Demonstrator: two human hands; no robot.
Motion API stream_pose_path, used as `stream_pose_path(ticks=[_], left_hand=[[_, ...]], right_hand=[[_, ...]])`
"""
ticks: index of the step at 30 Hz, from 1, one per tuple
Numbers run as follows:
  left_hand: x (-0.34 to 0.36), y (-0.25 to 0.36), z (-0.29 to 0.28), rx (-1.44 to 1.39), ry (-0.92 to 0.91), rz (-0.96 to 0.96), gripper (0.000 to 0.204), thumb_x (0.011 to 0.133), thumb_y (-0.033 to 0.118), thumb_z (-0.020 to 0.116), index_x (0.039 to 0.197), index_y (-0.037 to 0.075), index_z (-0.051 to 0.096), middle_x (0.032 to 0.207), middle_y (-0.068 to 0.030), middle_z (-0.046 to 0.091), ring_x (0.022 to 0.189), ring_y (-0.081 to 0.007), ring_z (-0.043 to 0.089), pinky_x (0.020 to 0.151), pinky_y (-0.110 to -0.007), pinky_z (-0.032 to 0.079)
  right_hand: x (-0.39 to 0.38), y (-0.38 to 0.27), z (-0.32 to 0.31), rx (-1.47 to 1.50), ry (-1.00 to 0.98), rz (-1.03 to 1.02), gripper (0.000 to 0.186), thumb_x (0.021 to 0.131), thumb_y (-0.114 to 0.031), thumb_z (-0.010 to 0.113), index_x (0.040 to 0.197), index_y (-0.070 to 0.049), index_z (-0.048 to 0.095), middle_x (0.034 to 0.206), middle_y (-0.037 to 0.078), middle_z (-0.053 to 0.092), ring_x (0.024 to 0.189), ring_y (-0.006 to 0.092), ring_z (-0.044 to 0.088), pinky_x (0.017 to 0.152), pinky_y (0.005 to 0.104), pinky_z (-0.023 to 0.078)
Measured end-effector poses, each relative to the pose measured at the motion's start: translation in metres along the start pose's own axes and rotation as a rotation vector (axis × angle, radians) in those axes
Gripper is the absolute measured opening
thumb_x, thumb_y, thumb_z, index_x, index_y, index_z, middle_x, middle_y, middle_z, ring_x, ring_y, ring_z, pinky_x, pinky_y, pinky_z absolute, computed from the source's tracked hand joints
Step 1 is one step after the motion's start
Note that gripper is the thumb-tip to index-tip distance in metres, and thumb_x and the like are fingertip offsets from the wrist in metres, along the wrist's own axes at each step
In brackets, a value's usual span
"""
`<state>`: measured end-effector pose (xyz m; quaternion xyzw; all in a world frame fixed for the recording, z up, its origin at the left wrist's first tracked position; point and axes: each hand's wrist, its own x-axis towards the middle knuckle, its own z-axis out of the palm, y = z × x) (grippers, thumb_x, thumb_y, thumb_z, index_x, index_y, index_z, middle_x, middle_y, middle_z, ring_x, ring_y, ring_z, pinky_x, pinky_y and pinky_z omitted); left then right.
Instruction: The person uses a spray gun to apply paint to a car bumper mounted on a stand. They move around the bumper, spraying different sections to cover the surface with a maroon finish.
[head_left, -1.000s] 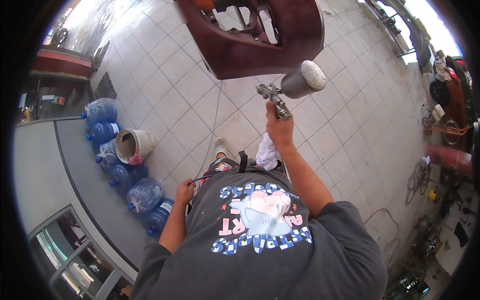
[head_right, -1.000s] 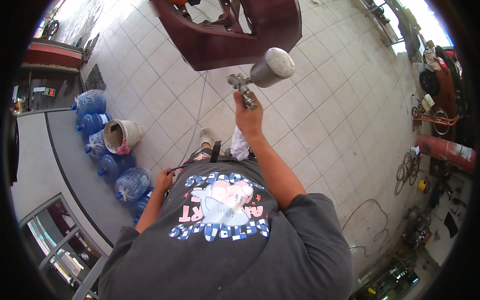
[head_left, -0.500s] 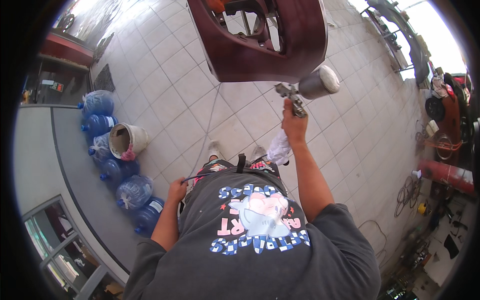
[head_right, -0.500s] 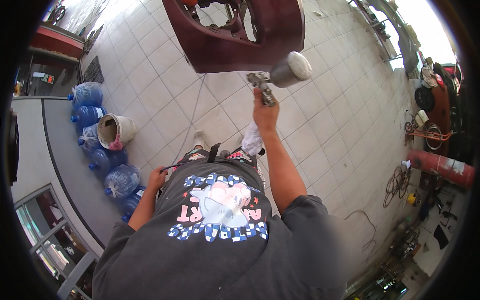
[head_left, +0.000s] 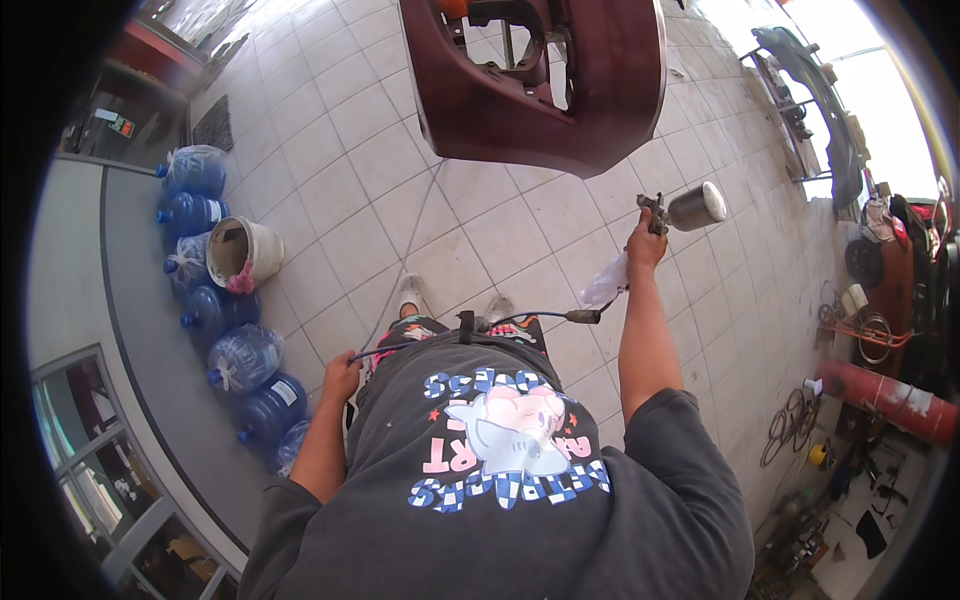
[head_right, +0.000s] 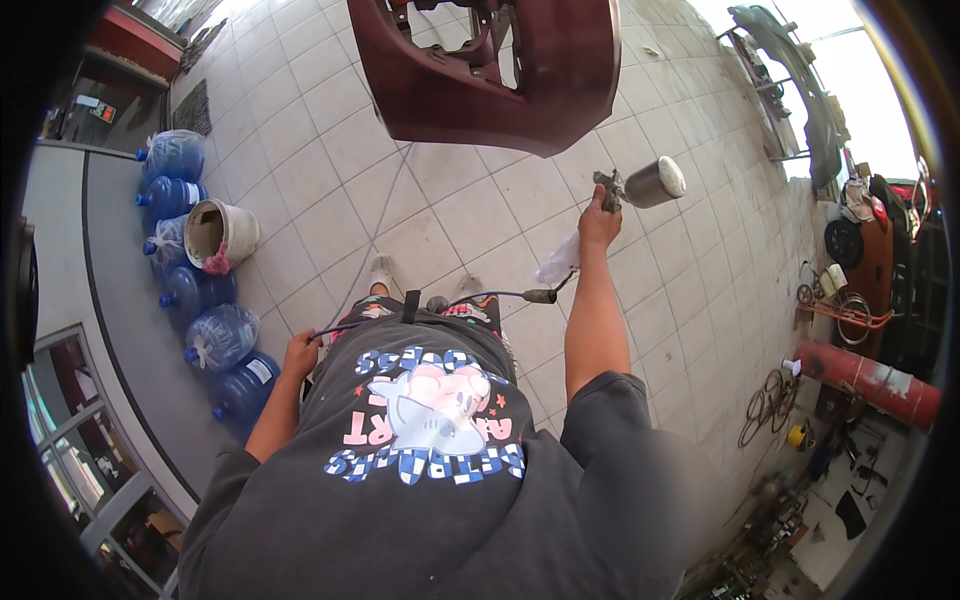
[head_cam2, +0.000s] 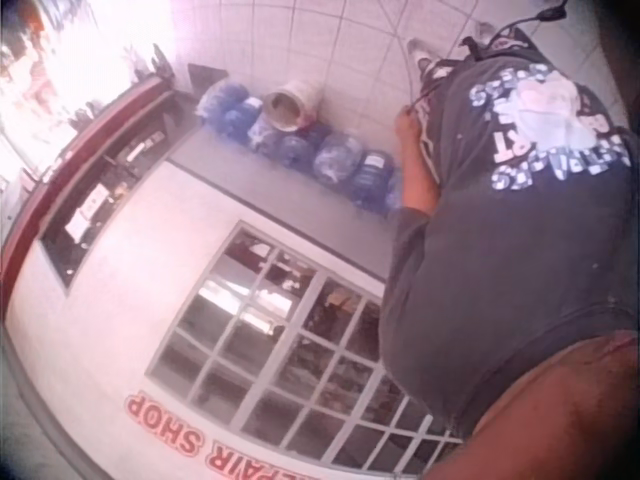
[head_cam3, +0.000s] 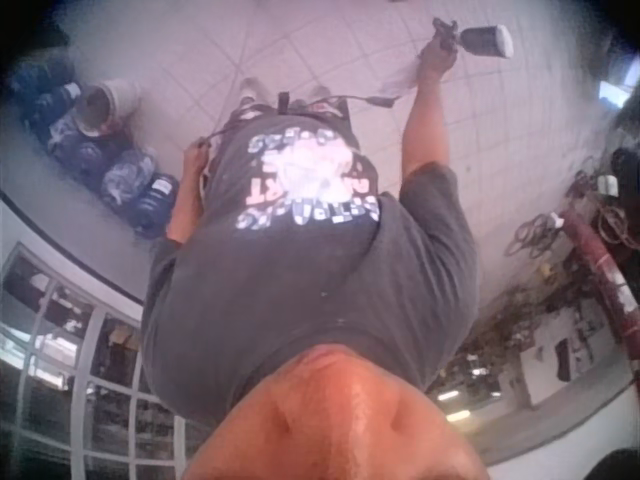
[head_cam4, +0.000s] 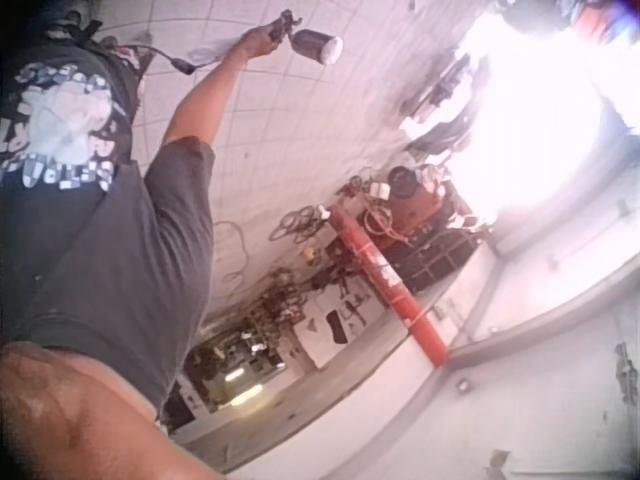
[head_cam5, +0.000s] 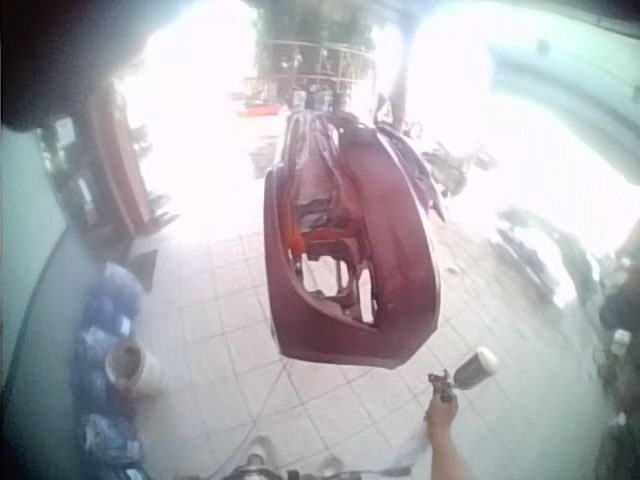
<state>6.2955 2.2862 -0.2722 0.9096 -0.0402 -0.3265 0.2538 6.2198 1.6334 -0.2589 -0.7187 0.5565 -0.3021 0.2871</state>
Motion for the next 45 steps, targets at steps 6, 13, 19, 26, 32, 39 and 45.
stream_pose_path(ticks=[6,13,19,26,32,39,45], left_hand=[[-0.002,-0.009,-0.001,-0.034,0.018,-0.011,0.024,0.093,0.024,0.060,0.092,0.002,0.070,0.085,-0.0208,0.071,0.084,-0.0359,0.070,0.076,-0.044,0.052],[0.026,-0.016,-0.017,0.063,-0.027,0.054,0.025,0.092,0.025,0.061,0.099,0.003,0.072,0.092,-0.0206,0.073,0.091,-0.0398,0.069,0.081,-0.045,0.053],[0.046,-0.018,-0.038,0.061,-0.028,0.090,0.024,0.090,0.024,0.061,0.100,0.004,0.072,0.095,-0.0210,0.073,0.095,-0.0405,0.069,0.084,-0.046,0.053],[0.066,-0.035,-0.061,0.044,-0.074,0.086,0.023,0.090,0.024,0.062,0.101,0.005,0.071,0.094,-0.0218,0.072,0.094,-0.0414,0.069,0.083,-0.046,0.053],[0.092,-0.021,-0.086,-0.045,-0.023,0.170,0.024,0.095,0.028,0.062,0.097,0.005,0.069,0.091,-0.0233,0.069,0.091,-0.0446,0.065,0.077,-0.049,0.050],[0.136,0.021,-0.130,-0.097,0.057,0.411,0.023,0.099,0.025,0.060,0.095,0.003,0.064,0.089,-0.0243,0.064,0.088,-0.0460,0.061,0.073,-0.048,0.047],[0.153,0.022,-0.192,-0.487,0.188,0.480,0.031,0.106,0.026,0.054,0.103,-0.003,0.064,0.103,-0.0131,0.072,0.103,-0.0254,0.068,0.090,-0.035,0.051]], right_hand=[[-0.031,-0.040,-0.002,0.295,-0.172,0.251,0.051,0.100,-0.050,0.062,0.088,0.000,0.066,0.066,0.008,0.062,0.046,0.0202,0.059,0.042,0.0355,0.046],[-0.142,-0.160,-0.033,0.603,-0.435,0.252,0.045,0.102,-0.047,0.061,0.089,-0.004,0.058,0.063,0.000,0.051,0.042,0.0103,0.047,0.040,0.0303,0.042],[-0.197,-0.238,-0.024,0.751,-0.606,0.236,0.045,0.101,-0.048,0.061,0.095,-0.003,0.056,0.063,0.000,0.051,0.043,0.0086,0.044,0.042,0.0281,0.041],[-0.195,-0.300,-0.014,0.510,-0.333,-0.455,0.031,0.101,-0.027,0.067,0.123,-0.007,0.060,0.079,0.009,0.064,0.061,0.0182,0.061,0.059,0.0373,0.053],[-0.193,-0.308,-0.046,0.060,-0.522,-0.742,0.056,0.090,-0.021,0.079,0.141,-0.015,0.056,0.112,0.018,0.073,0.098,0.0412,0.070,0.080,0.0424,0.055],[-0.194,-0.316,-0.032,-0.004,-0.642,-0.656,0.049,0.088,-0.024,0.081,0.133,-0.015,0.063,0.103,0.020,0.074,0.097,0.0390,0.072,0.080,0.0370,0.055],[-0.152,-0.397,-0.013,0.068,-0.537,-0.773,0.044,0.090,-0.024,0.080,0.130,-0.012,0.066,0.104,0.017,0.075,0.095,0.0279,0.075,0.080,0.0328,0.054]])
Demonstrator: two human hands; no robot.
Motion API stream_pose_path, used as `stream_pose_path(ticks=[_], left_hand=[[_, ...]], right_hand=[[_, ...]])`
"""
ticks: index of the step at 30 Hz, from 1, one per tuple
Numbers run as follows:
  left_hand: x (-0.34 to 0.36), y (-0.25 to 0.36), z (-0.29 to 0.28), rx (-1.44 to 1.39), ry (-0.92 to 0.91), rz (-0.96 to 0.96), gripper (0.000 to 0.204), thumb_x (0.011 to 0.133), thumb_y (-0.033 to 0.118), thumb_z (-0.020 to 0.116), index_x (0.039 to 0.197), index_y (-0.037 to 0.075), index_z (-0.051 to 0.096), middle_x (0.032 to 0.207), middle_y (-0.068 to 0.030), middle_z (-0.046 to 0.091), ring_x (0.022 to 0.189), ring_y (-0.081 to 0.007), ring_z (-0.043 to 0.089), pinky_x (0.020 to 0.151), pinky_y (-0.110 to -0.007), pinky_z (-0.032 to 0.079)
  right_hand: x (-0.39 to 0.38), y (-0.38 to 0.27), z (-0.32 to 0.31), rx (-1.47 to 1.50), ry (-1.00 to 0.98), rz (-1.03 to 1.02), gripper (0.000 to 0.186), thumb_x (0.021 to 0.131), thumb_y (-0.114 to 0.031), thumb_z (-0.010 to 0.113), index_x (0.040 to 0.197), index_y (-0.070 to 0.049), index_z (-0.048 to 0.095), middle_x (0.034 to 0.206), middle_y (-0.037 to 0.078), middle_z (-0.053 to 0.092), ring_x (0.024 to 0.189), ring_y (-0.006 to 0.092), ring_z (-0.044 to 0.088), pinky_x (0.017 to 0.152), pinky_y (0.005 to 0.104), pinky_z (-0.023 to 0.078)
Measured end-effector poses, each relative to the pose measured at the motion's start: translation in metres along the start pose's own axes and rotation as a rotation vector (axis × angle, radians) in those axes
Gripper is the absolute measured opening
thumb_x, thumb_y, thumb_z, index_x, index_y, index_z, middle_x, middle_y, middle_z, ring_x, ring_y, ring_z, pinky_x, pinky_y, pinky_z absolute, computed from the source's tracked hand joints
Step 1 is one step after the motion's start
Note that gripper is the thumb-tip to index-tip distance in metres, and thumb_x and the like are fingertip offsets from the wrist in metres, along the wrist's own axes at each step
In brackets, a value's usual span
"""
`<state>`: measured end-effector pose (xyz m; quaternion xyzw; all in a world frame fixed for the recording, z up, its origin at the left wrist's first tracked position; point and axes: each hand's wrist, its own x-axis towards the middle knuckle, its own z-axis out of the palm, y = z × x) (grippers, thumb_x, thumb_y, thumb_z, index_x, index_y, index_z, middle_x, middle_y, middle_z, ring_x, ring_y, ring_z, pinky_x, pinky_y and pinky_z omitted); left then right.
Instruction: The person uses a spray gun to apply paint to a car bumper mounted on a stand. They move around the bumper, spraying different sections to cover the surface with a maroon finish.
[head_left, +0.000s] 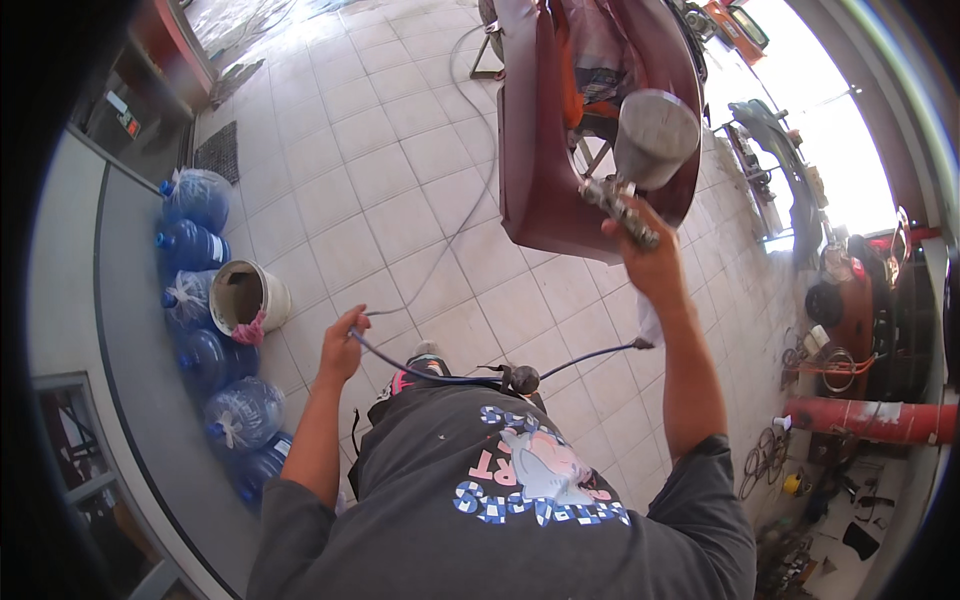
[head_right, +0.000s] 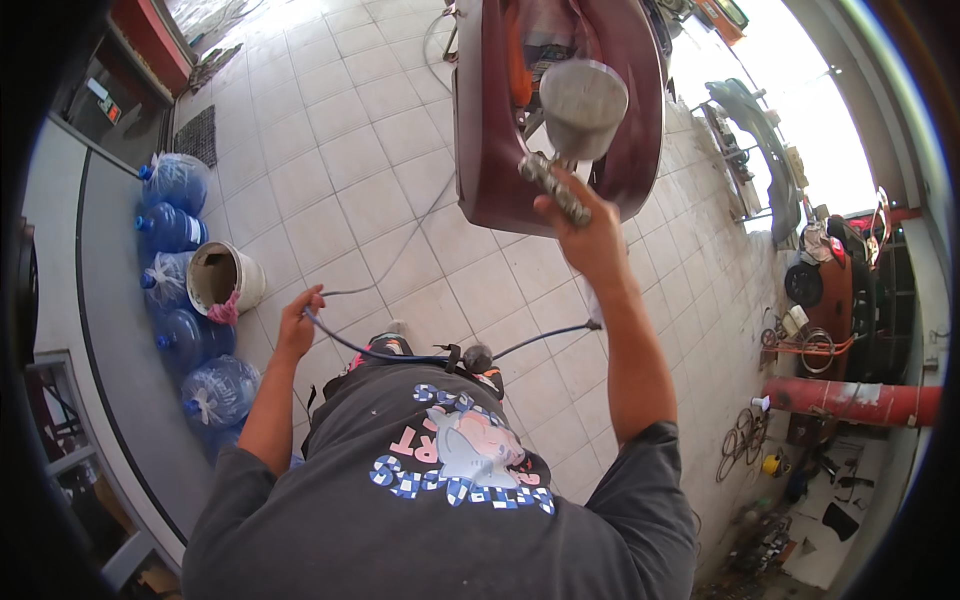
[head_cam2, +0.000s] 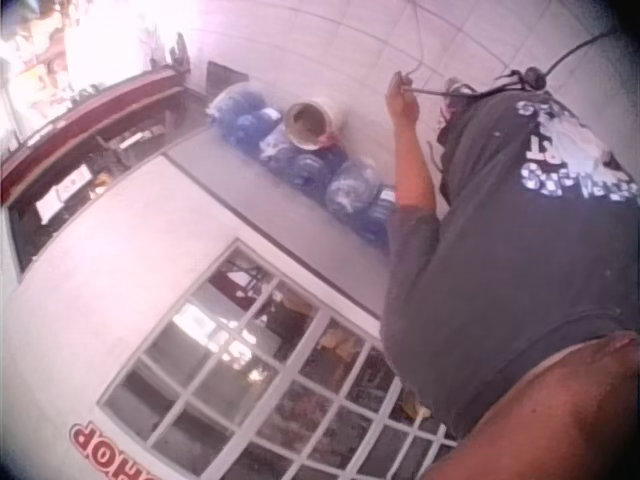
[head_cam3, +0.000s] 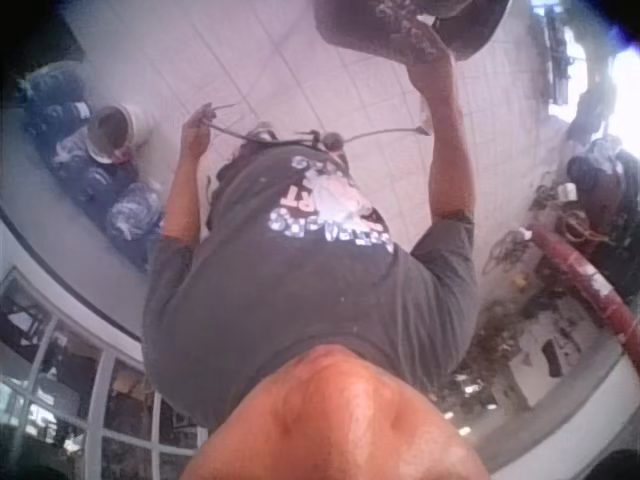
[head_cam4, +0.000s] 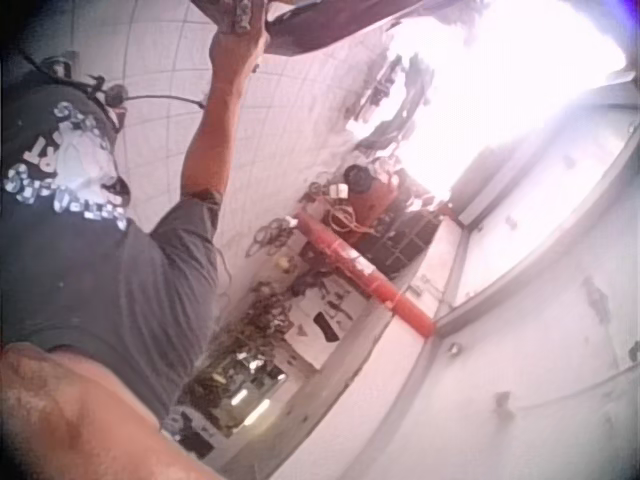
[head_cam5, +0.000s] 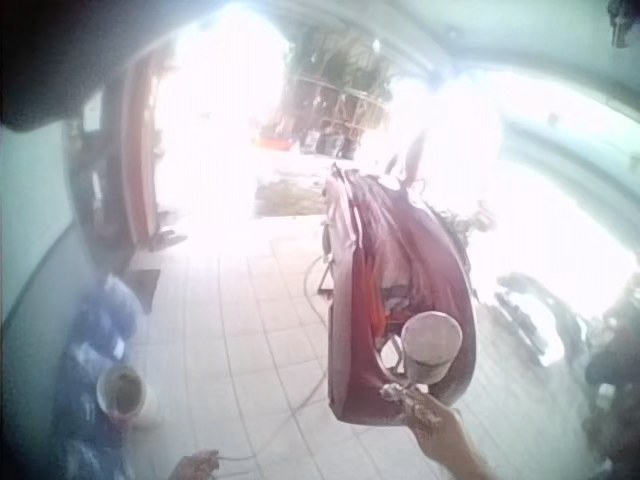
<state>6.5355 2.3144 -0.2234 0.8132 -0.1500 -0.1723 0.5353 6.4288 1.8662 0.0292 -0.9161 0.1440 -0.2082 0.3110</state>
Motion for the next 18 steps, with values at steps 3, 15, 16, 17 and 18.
stream_pose_path(ticks=[3,15,16,17,18], left_hand=[[0.011,0.015,-0.044,-0.179,0.117,0.093,0.034,0.109,0.028,0.050,0.101,-0.003,0.064,0.115,-0.0137,0.071,0.116,-0.0240,0.064,0.100,-0.035,0.049],[0.003,0.107,-0.111,-0.406,0.310,0.230,0.042,0.111,0.034,0.041,0.095,0.001,0.062,0.126,-0.0263,0.067,0.121,-0.0313,0.064,0.097,-0.037,0.053],[0.002,0.113,-0.107,-0.386,0.294,0.236,0.042,0.111,0.034,0.041,0.095,0.001,0.062,0.125,-0.0255,0.068,0.120,-0.0312,0.065,0.096,-0.037,0.053],[0.000,0.119,-0.100,-0.364,0.282,0.238,0.042,0.111,0.033,0.041,0.095,0.001,0.062,0.123,-0.0246,0.068,0.120,-0.0311,0.065,0.095,-0.036,0.053],[-0.002,0.125,-0.091,-0.342,0.271,0.241,0.042,0.111,0.033,0.041,0.095,0.001,0.063,0.122,-0.0238,0.069,0.119,-0.0310,0.065,0.093,-0.036,0.053]], right_hand=[[0.054,-0.004,-0.011,0.101,0.012,-0.018,0.042,0.091,-0.027,0.079,0.129,-0.013,0.068,0.103,0.014,0.077,0.094,0.0223,0.076,0.080,0.0311,0.055],[0.118,0.011,-0.042,0.076,0.168,-0.149,0.042,0.093,-0.033,0.077,0.130,-0.014,0.067,0.101,0.006,0.077,0.088,0.0122,0.070,0.081,0.0286,0.054],[0.106,0.021,-0.046,0.015,0.159,-0.209,0.041,0.094,-0.028,0.076,0.132,-0.014,0.066,0.101,0.005,0.076,0.083,0.0092,0.066,0.080,0.0280,0.053],[0.093,0.033,-0.051,0.037,0.097,-0.193,0.042,0.094,-0.026,0.076,0.134,-0.015,0.066,0.099,0.005,0.076,0.082,0.0090,0.065,0.079,0.0280,0.053],[0.079,0.045,-0.058,0.059,0.035,-0.178,0.043,0.094,-0.024,0.076,0.135,-0.016,0.065,0.098,0.005,0.076,0.080,0.0087,0.063,0.079,0.0281,0.053]])
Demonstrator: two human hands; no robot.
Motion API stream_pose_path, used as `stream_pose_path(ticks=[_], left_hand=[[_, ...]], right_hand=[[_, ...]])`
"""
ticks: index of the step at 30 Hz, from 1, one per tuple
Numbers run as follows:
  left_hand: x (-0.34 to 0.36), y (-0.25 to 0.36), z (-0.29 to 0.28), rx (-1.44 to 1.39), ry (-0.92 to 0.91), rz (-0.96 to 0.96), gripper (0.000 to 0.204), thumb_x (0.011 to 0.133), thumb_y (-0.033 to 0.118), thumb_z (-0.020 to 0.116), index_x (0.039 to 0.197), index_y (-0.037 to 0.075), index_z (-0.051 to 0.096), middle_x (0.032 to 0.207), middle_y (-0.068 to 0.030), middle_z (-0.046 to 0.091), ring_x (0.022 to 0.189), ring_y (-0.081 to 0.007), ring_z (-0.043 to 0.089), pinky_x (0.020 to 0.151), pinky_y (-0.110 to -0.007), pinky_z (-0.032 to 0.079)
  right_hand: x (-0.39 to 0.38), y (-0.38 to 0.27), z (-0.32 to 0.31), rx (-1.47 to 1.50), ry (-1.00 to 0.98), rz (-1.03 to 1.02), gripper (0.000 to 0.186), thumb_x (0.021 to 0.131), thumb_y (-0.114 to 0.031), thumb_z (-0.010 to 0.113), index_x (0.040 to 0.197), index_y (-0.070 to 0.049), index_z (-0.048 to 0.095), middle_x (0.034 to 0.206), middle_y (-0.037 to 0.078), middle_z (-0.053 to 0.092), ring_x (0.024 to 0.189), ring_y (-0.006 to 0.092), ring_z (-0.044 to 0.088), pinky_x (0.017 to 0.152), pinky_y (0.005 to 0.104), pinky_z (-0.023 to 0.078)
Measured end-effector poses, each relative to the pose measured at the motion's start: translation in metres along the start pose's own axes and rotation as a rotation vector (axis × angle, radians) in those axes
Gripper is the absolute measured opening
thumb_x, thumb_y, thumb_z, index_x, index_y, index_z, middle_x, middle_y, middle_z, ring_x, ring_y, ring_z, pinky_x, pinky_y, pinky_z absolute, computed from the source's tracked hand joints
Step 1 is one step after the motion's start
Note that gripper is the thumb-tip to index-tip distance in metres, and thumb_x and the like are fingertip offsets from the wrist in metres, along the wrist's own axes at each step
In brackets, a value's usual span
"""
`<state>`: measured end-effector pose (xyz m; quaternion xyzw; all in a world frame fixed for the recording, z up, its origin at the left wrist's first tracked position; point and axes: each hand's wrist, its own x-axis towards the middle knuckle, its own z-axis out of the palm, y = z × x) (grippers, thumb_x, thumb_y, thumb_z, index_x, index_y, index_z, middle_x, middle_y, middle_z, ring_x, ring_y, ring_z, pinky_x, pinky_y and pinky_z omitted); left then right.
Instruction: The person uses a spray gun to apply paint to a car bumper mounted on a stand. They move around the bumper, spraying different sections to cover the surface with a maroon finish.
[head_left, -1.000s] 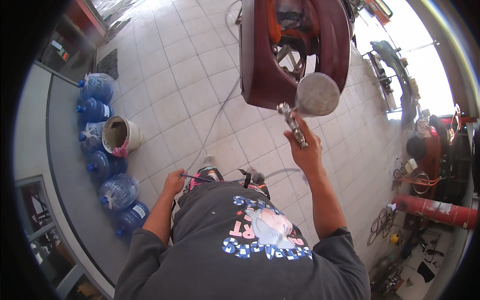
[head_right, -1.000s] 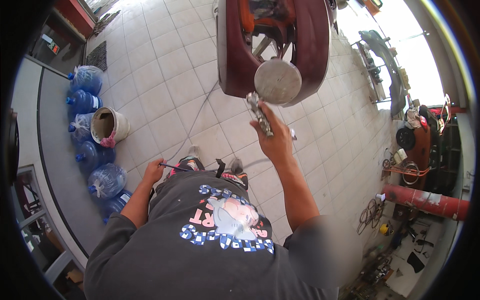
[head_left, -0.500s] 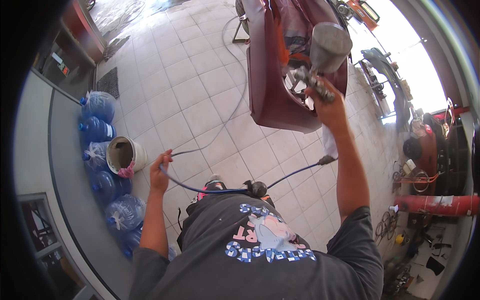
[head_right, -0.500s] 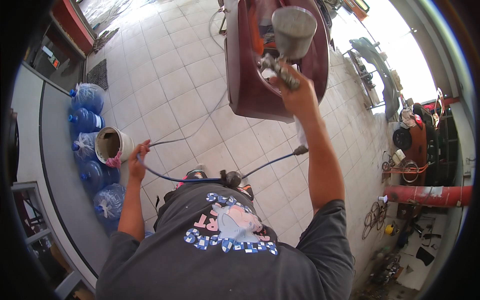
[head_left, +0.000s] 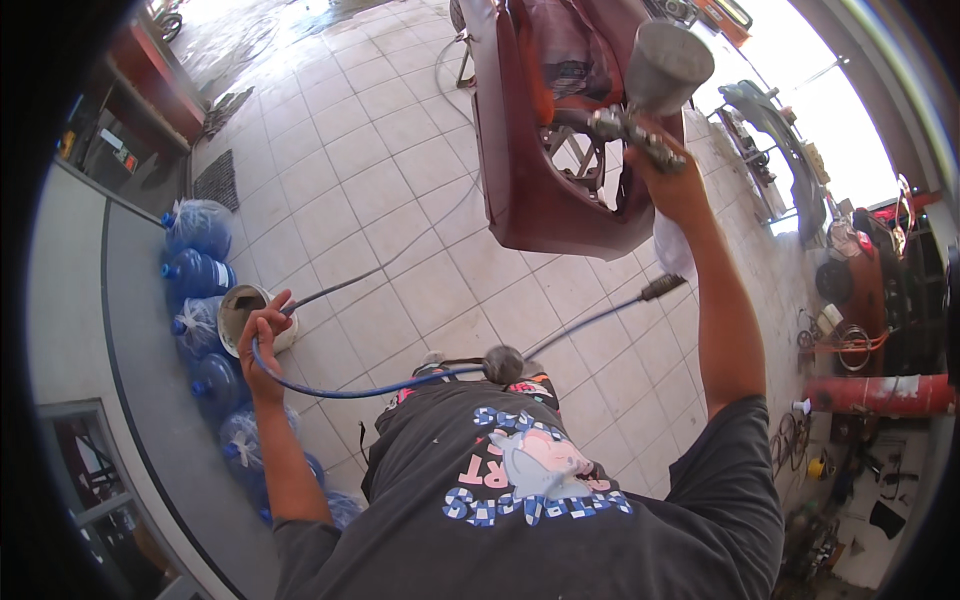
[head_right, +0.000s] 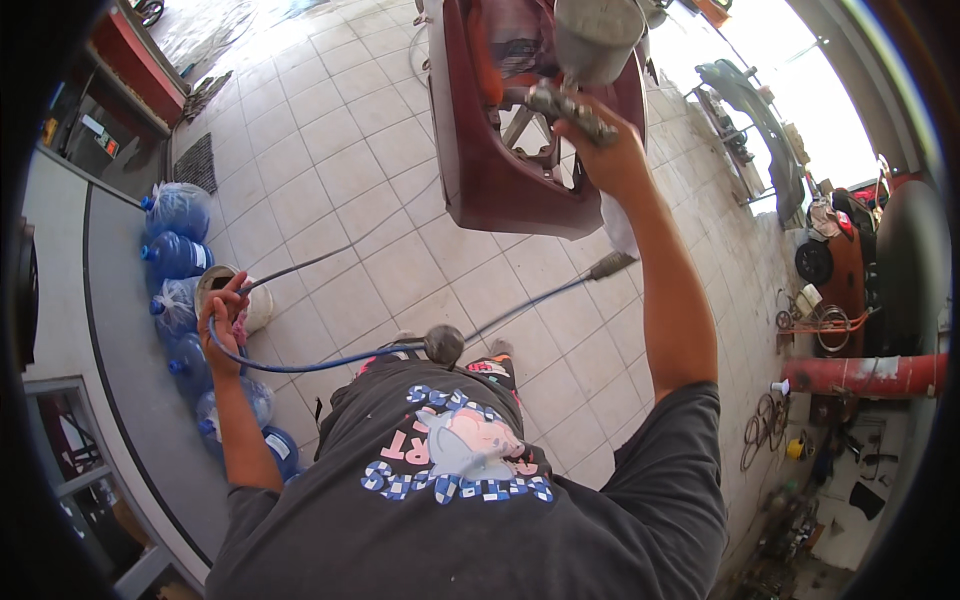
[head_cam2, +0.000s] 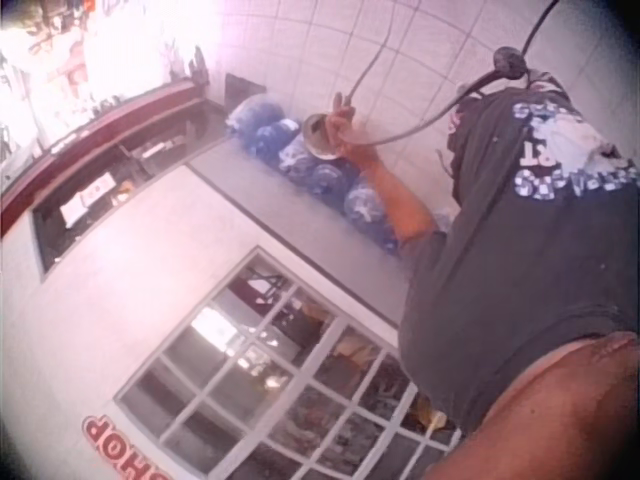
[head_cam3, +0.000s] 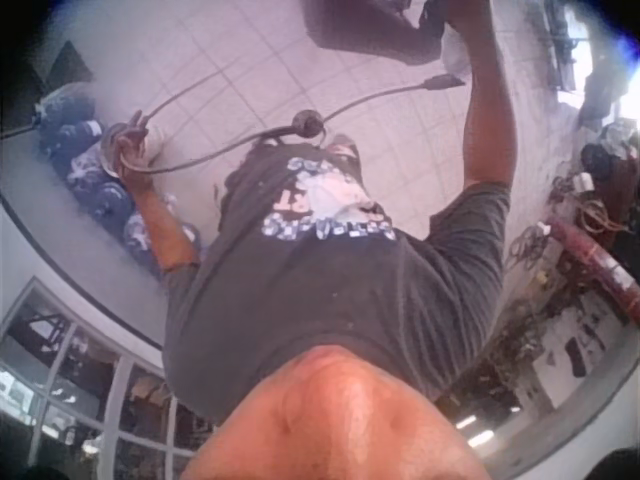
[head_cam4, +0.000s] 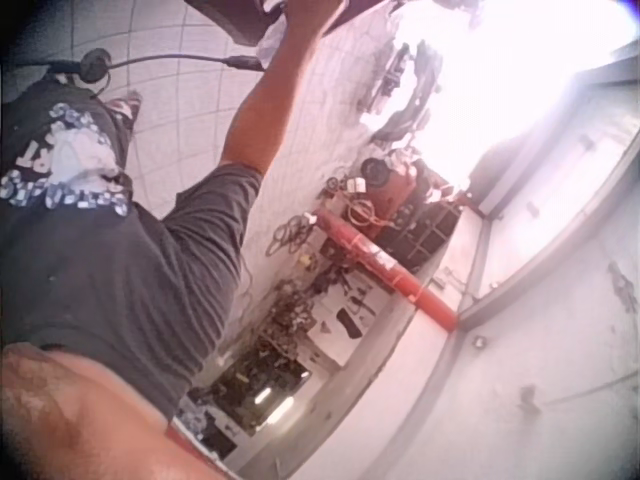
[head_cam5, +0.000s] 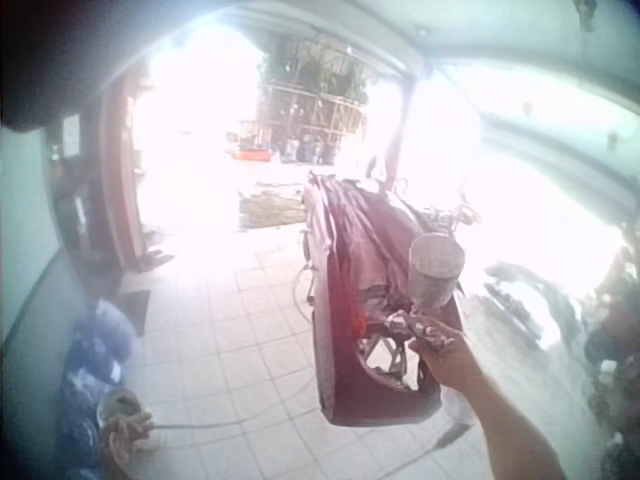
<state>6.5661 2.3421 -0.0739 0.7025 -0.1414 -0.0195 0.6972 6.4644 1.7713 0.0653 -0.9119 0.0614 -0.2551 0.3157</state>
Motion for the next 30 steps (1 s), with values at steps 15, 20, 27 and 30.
stream_pose_path(ticks=[15,20,27,30], left_hand=[[-0.122,0.038,0.202,0.050,-0.117,-0.107,0.044,0.110,0.035,0.045,0.097,-0.003,0.065,0.126,-0.0279,0.067,0.118,-0.0341,0.065,0.097,-0.040,0.052],[-0.156,0.067,0.219,0.000,0.047,-0.008,0.048,0.108,0.044,0.045,0.103,-0.001,0.062,0.129,-0.0333,0.062,0.116,-0.0385,0.067,0.094,-0.042,0.055],[-0.183,0.102,0.171,-0.080,0.186,0.111,0.044,0.110,0.042,0.039,0.103,0.003,0.057,0.133,-0.0337,0.060,0.117,-0.0398,0.066,0.092,-0.041,0.058],[-0.186,0.124,0.167,-0.078,0.212,0.131,0.045,0.111,0.042,0.037,0.102,0.003,0.056,0.132,-0.0339,0.060,0.117,-0.0405,0.066,0.092,-0.041,0.058]], right_hand=[[-0.050,0.089,-0.115,0.148,-0.607,0.120,0.042,0.090,-0.020,0.078,0.130,-0.010,0.069,0.091,0.010,0.075,0.077,0.0164,0.067,0.077,0.0343,0.053],[0.015,0.104,-0.083,0.262,-0.324,0.085,0.036,0.092,-0.033,0.076,0.115,-0.006,0.072,0.090,0.010,0.074,0.080,0.0193,0.069,0.079,0.0354,0.054],[0.119,0.084,-0.052,0.366,-0.132,0.254,0.042,0.091,-0.046,0.075,0.103,-0.006,0.075,0.071,0.007,0.067,0.056,0.0190,0.064,0.054,0.0363,0.051],[0.164,0.084,-0.039,0.390,-0.098,0.351,0.044,0.090,-0.047,0.076,0.101,-0.005,0.075,0.067,0.007,0.065,0.052,0.0190,0.062,0.051,0.0360,0.050]])
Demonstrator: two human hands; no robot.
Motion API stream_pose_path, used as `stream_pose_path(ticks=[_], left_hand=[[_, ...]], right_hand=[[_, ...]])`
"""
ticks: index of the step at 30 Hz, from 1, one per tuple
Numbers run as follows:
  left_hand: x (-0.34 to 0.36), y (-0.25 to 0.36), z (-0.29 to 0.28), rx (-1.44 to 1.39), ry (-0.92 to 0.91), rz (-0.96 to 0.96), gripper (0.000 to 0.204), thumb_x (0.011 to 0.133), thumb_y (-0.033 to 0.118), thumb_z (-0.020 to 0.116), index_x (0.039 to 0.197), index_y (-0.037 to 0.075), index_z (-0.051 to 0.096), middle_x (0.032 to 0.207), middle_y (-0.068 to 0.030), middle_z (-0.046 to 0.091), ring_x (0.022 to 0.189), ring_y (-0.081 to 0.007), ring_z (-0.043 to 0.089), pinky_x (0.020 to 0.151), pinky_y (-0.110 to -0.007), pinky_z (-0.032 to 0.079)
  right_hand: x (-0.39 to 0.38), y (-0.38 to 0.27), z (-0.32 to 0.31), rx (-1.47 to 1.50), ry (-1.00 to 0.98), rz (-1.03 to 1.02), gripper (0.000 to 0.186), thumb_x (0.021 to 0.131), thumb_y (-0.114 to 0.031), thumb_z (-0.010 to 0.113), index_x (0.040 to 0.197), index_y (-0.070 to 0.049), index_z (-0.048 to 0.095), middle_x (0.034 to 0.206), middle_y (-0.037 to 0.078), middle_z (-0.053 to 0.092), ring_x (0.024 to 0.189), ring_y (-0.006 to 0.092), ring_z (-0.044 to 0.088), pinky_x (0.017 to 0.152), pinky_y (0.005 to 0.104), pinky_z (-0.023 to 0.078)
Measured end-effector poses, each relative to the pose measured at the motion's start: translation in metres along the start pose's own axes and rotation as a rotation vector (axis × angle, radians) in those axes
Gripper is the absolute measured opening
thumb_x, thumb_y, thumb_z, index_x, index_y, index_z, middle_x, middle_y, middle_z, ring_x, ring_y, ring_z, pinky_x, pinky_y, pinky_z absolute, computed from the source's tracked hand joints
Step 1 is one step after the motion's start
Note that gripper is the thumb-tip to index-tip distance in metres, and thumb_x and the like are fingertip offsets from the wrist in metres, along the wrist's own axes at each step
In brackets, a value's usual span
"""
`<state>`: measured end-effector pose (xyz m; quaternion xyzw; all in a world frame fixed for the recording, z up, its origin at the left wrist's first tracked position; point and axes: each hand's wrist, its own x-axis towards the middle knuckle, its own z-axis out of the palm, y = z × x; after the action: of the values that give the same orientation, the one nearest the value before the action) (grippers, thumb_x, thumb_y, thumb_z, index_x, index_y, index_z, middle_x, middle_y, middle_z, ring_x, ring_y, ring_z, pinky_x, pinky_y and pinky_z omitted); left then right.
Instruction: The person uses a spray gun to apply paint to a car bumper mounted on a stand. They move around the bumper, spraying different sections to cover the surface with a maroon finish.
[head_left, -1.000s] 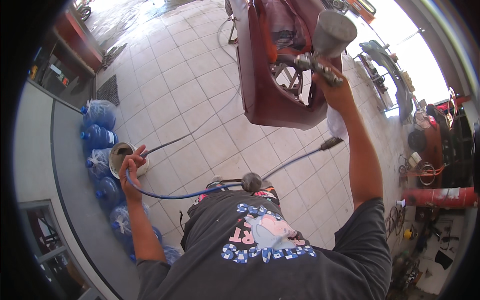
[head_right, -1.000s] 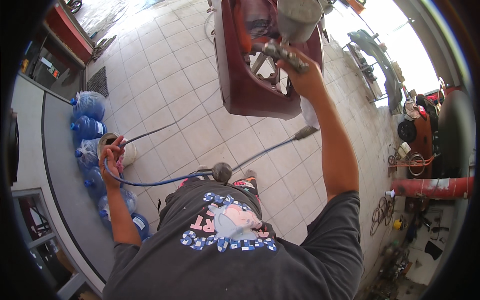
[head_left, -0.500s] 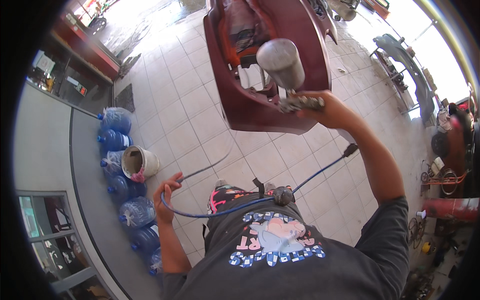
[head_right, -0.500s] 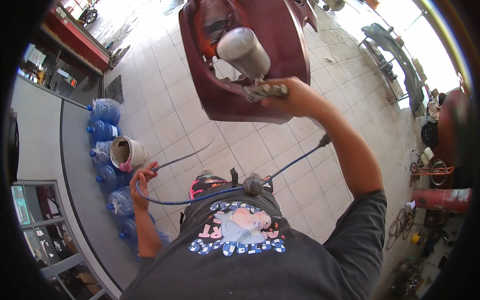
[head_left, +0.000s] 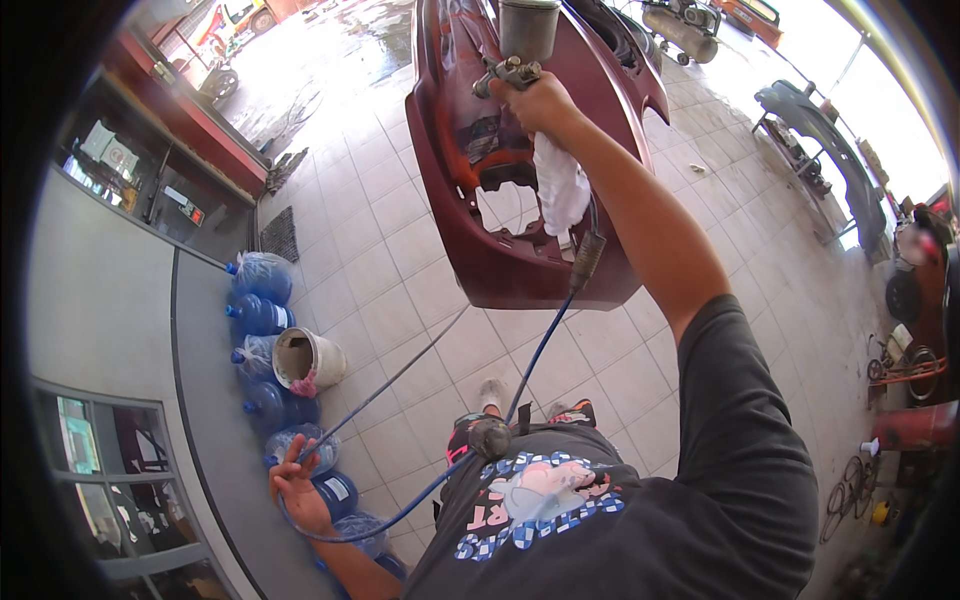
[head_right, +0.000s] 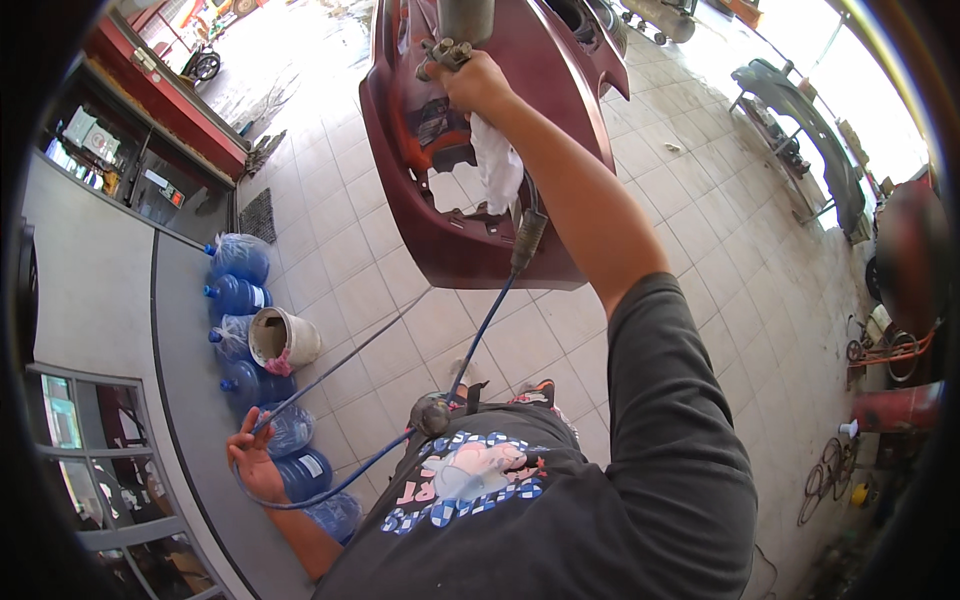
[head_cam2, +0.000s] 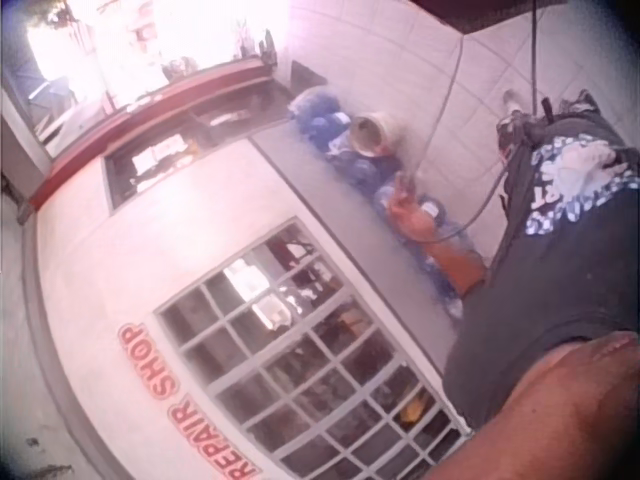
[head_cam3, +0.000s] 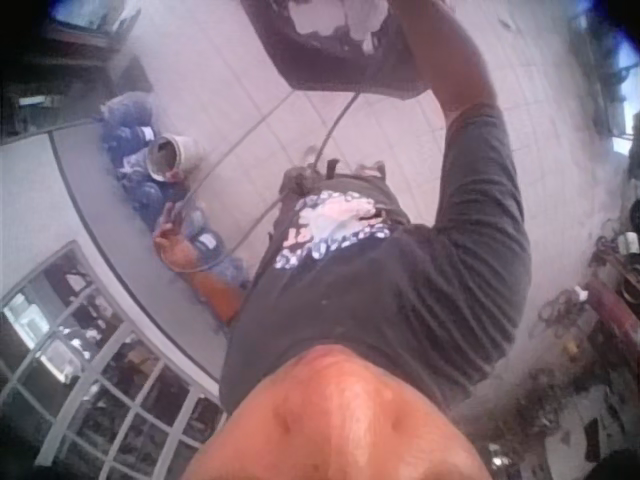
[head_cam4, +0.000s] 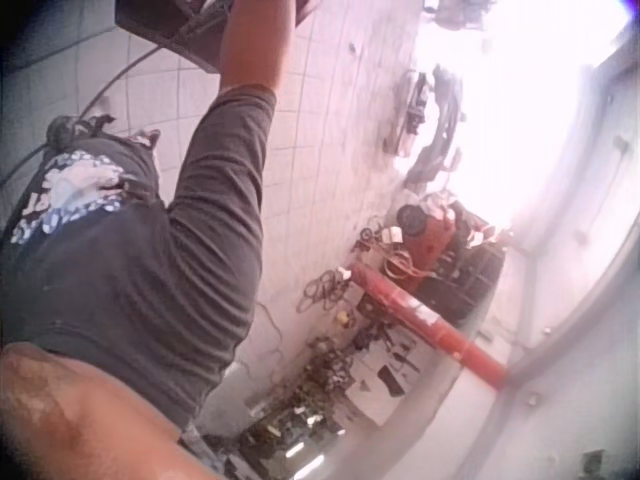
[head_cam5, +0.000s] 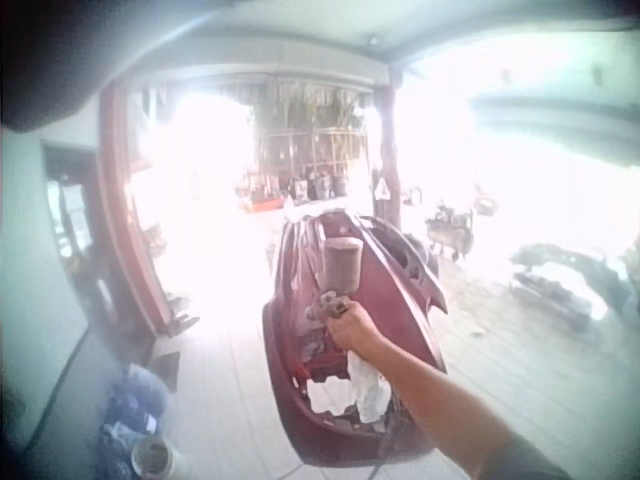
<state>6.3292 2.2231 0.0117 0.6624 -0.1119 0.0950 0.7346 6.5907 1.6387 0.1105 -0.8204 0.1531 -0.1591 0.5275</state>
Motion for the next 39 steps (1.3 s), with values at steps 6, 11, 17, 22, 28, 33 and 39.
stream_pose_path(ticks=[6,11,17,22,28,33,39], left_hand=[[0.014,0.021,0.000,0.074,-0.064,0.055,0.047,0.111,0.042,0.036,0.101,0.001,0.056,0.128,-0.0348,0.062,0.114,-0.0412,0.068,0.089,-0.041,0.060],[0.035,0.050,0.018,0.160,-0.117,0.097,0.047,0.111,0.042,0.035,0.102,0.002,0.057,0.124,-0.0337,0.064,0.109,-0.0399,0.070,0.087,-0.039,0.061],[0.057,0.076,0.025,0.339,0.067,0.171,0.046,0.112,0.039,0.032,0.094,0.002,0.052,0.111,-0.0307,0.068,0.104,-0.0356,0.071,0.082,-0.035,0.059],[0.103,0.097,0.024,0.364,0.097,0.211,0.044,0.113,0.038,0.028,0.092,0.004,0.047,0.109,-0.0296,0.068,0.103,-0.0335,0.070,0.082,-0.033,0.058],[0.213,0.118,0.006,0.412,-0.029,0.315,0.043,0.113,0.037,0.026,0.091,0.006,0.046,0.109,-0.0280,0.067,0.101,-0.0316,0.070,0.083,-0.031,0.058],[0.324,0.131,-0.038,0.513,-0.134,0.414,0.042,0.113,0.036,0.025,0.091,0.006,0.044,0.108,-0.0263,0.067,0.099,-0.0310,0.069,0.080,-0.030,0.055],[0.449,0.153,-0.027,0.391,-0.386,0.459,0.040,0.111,0.036,0.034,0.094,0.003,0.049,0.101,-0.0268,0.068,0.091,-0.0366,0.071,0.081,-0.042,0.056]], right_hand=[[0.085,0.008,0.016,-0.100,0.284,-0.122,0.054,0.088,-0.048,0.077,0.123,-0.007,0.070,0.107,0.016,0.073,0.096,0.0260,0.070,0.085,0.0394,0.055],[0.066,-0.003,0.015,0.016,0.087,-0.113,0.049,0.091,-0.047,0.075,0.124,-0.011,0.069,0.103,0.015,0.073,0.091,0.0241,0.071,0.079,0.0385,0.057],[-0.005,-0.028,-0.030,-0.013,-0.328,-0.023,0.037,0.095,-0.041,0.071,0.108,-0.006,0.070,0.077,0.005,0.068,0.055,0.0127,0.059,0.045,0.0314,0.047],[0.014,-0.028,-0.041,0.013,-0.329,-0.008,0.040,0.097,-0.042,0.069,0.102,-0.002,0.070,0.077,0.008,0.068,0.053,0.0131,0.055,0.047,0.0323,0.047],[0.078,-0.046,-0.026,-0.002,-0.215,0.018,0.046,0.097,-0.050,0.067,0.097,-0.004,0.065,0.074,0.003,0.062,0.054,0.0110,0.051,0.046,0.0290,0.043],[0.167,-0.061,0.001,-0.088,-0.093,0.034,0.054,0.095,-0.057,0.067,0.092,-0.002,0.065,0.076,0.006,0.062,0.054,0.0134,0.052,0.048,0.0327,0.047],[0.283,-0.082,0.029,-0.109,0.038,0.111,0.061,0.091,-0.060,0.069,0.084,0.000,0.063,0.075,0.006,0.059,0.053,0.0155,0.053,0.050,0.0356,0.048]])
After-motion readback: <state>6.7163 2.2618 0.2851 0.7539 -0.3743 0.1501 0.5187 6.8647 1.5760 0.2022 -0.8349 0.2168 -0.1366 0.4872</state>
